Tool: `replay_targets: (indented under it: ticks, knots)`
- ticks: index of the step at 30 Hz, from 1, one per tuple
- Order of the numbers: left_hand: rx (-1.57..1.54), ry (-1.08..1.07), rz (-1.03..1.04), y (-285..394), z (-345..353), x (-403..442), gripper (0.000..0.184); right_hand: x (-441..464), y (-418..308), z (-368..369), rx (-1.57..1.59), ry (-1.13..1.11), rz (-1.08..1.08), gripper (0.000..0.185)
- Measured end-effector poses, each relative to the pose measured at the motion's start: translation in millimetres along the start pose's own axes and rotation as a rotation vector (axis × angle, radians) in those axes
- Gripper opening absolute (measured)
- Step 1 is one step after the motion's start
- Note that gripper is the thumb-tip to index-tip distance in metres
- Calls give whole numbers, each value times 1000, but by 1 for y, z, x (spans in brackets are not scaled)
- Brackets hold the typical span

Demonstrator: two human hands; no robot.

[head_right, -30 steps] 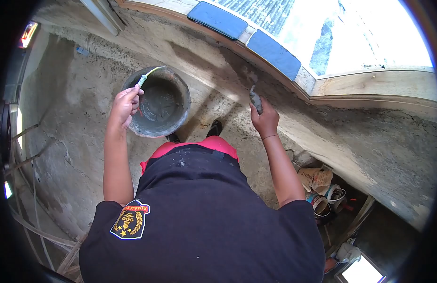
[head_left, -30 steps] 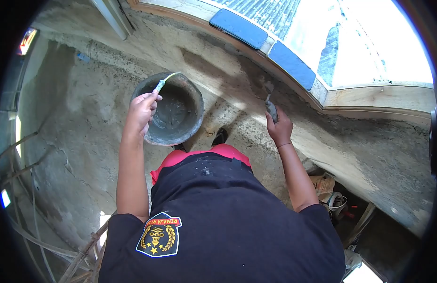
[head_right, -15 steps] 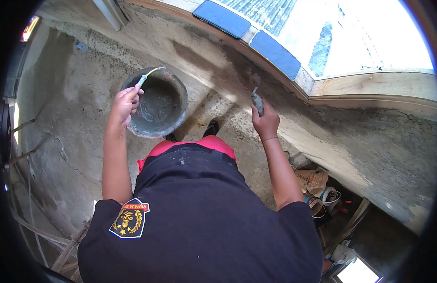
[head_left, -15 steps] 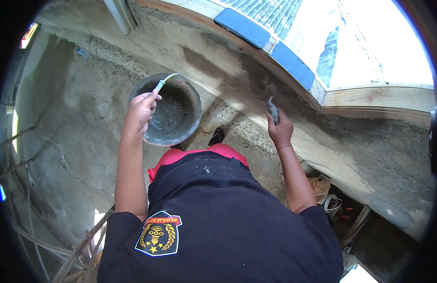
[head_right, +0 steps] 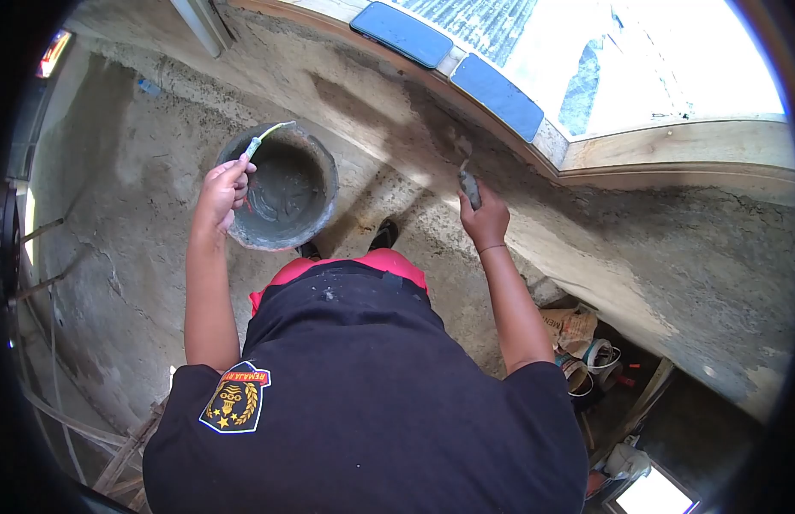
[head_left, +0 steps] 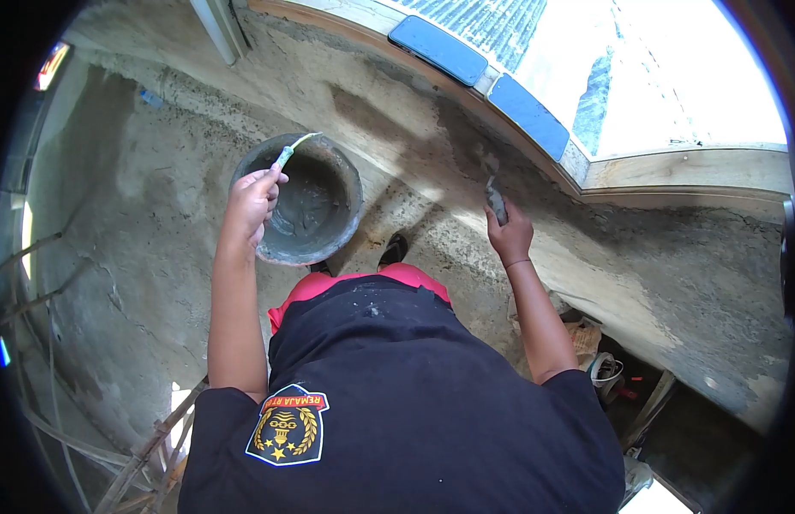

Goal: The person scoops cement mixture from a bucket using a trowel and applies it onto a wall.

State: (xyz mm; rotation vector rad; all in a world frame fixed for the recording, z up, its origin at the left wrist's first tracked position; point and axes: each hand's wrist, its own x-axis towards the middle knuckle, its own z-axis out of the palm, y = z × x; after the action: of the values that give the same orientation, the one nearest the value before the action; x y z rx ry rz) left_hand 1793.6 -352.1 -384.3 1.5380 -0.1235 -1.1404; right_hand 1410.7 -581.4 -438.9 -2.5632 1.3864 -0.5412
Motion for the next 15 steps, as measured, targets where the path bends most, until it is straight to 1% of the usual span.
replay_targets:
  ticks: [2, 4, 7, 10, 14, 15]
  knots:
    - [-2, 5, 8, 2, 0, 0, 24, -2, -1, -1, -18, -39, 17, 38]
    - [-6, 5, -5, 2, -1, -2, 24, -4, -5, -2, 39, 15, -44, 38]
    - [-5, -13, 8, 1, -1, 1, 24, 8, -10, -3, 53, 60, -41, 38]
    - [1, -19, 6, 2, -1, 1, 25, 4, 4, -6, -17, 73, -42, 37]
    - [8, -24, 9, 5, -2, -1, 25, -2, 7, -10, -8, 41, -84, 36]
    - [14, -21, 9, 6, -1, -1, 25, 2, 6, -8, 4, 82, -123, 36]
